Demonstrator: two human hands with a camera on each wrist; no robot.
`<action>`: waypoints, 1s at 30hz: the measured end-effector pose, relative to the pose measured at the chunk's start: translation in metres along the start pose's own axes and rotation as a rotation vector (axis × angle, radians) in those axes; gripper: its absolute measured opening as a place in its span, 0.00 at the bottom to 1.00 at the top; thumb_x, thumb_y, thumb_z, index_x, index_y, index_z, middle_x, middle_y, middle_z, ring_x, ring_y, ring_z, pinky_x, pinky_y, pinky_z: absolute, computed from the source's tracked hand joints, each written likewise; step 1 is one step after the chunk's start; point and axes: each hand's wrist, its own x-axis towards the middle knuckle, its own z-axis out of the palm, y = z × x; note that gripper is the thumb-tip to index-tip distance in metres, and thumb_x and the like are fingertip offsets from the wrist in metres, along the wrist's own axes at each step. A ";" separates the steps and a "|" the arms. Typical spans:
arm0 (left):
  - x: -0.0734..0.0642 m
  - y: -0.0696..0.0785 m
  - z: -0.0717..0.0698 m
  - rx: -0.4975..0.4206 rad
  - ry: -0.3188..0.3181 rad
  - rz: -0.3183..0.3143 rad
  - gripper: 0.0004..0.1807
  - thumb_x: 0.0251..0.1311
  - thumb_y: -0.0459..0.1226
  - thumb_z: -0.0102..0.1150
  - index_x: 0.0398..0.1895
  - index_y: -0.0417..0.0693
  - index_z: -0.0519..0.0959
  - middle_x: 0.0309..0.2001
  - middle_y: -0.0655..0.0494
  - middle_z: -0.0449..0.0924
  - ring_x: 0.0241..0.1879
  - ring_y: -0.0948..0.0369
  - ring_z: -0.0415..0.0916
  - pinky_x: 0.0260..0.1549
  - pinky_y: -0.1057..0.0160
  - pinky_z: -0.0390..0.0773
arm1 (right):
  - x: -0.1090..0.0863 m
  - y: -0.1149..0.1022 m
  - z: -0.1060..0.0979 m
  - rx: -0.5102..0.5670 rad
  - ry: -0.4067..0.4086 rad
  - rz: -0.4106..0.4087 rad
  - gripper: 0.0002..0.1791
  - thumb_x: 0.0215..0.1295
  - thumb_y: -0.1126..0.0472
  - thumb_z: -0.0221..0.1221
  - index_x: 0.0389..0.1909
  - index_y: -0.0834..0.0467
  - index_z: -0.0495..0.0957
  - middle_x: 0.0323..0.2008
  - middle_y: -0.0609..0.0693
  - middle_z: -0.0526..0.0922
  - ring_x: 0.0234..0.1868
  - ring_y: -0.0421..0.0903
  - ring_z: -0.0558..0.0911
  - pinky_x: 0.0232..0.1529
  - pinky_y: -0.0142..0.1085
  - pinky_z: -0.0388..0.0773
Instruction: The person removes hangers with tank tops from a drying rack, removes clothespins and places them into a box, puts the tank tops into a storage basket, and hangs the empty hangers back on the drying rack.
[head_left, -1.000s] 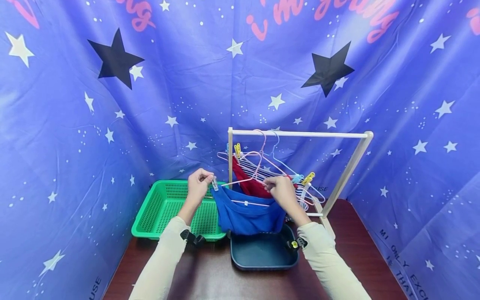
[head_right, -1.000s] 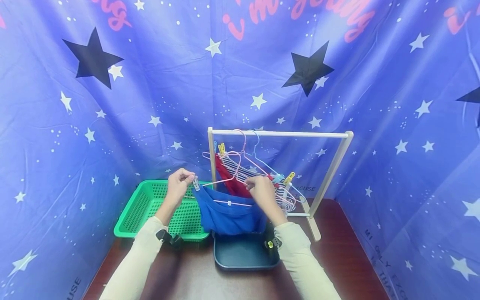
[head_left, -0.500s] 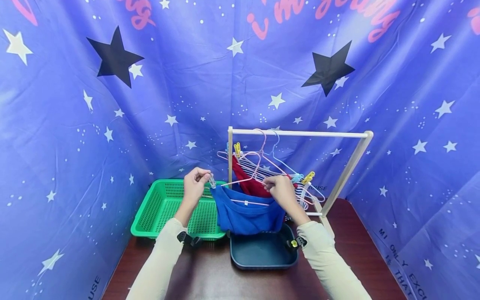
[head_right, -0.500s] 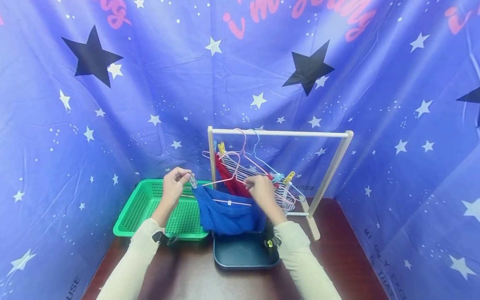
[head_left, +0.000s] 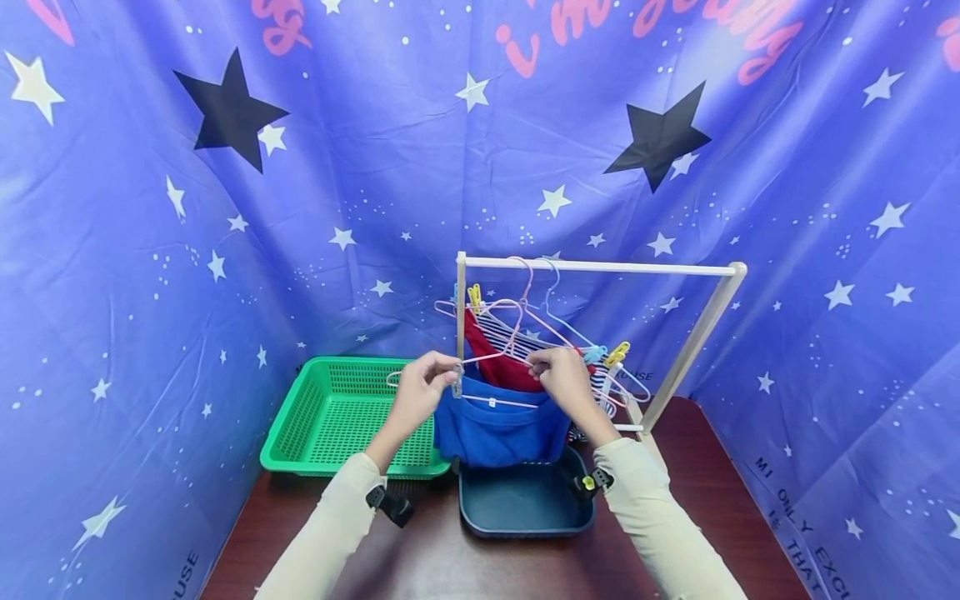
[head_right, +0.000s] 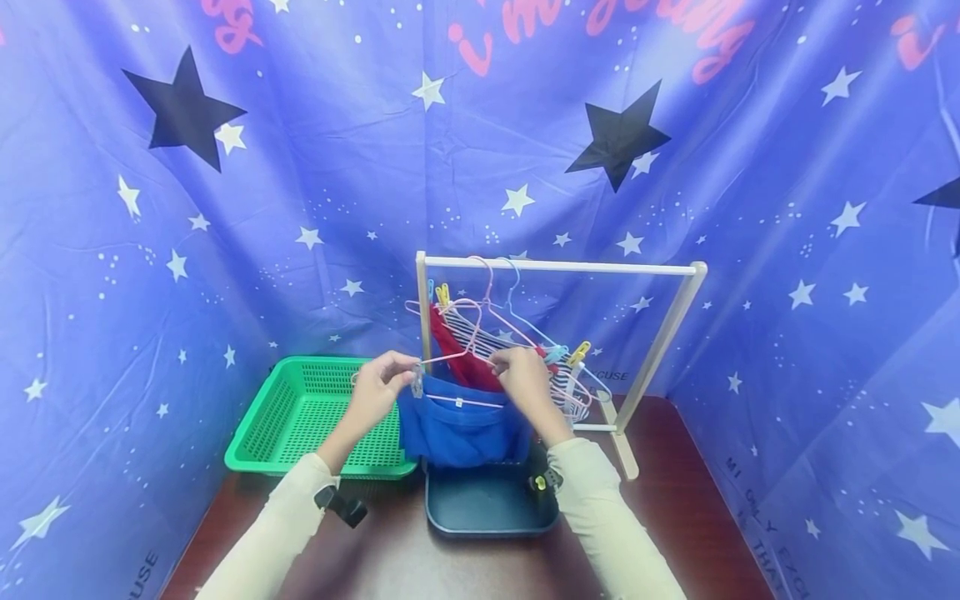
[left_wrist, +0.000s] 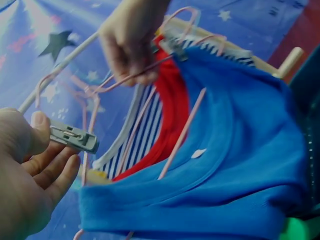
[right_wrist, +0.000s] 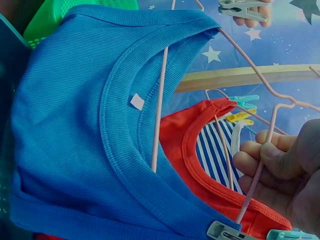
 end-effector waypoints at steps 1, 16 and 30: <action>-0.002 0.000 0.004 0.019 -0.030 -0.004 0.09 0.63 0.22 0.61 0.45 0.30 0.83 0.41 0.34 0.86 0.36 0.65 0.82 0.36 0.72 0.80 | 0.000 0.000 0.000 -0.001 0.000 -0.001 0.18 0.52 0.79 0.54 0.32 0.61 0.89 0.26 0.53 0.89 0.31 0.49 0.88 0.31 0.41 0.81; -0.033 -0.020 0.054 0.265 -0.353 -0.021 0.11 0.64 0.30 0.66 0.49 0.39 0.85 0.37 0.53 0.87 0.33 0.65 0.82 0.35 0.68 0.82 | 0.002 -0.001 0.000 -0.008 0.006 -0.029 0.17 0.52 0.79 0.54 0.31 0.61 0.89 0.26 0.53 0.89 0.30 0.49 0.88 0.27 0.37 0.78; -0.051 -0.032 0.084 0.696 -0.508 0.383 0.10 0.65 0.39 0.67 0.47 0.49 0.82 0.38 0.60 0.82 0.36 0.67 0.79 0.38 0.70 0.81 | 0.002 -0.002 0.001 -0.002 -0.012 -0.039 0.18 0.52 0.80 0.53 0.32 0.62 0.89 0.27 0.54 0.90 0.30 0.49 0.89 0.26 0.37 0.80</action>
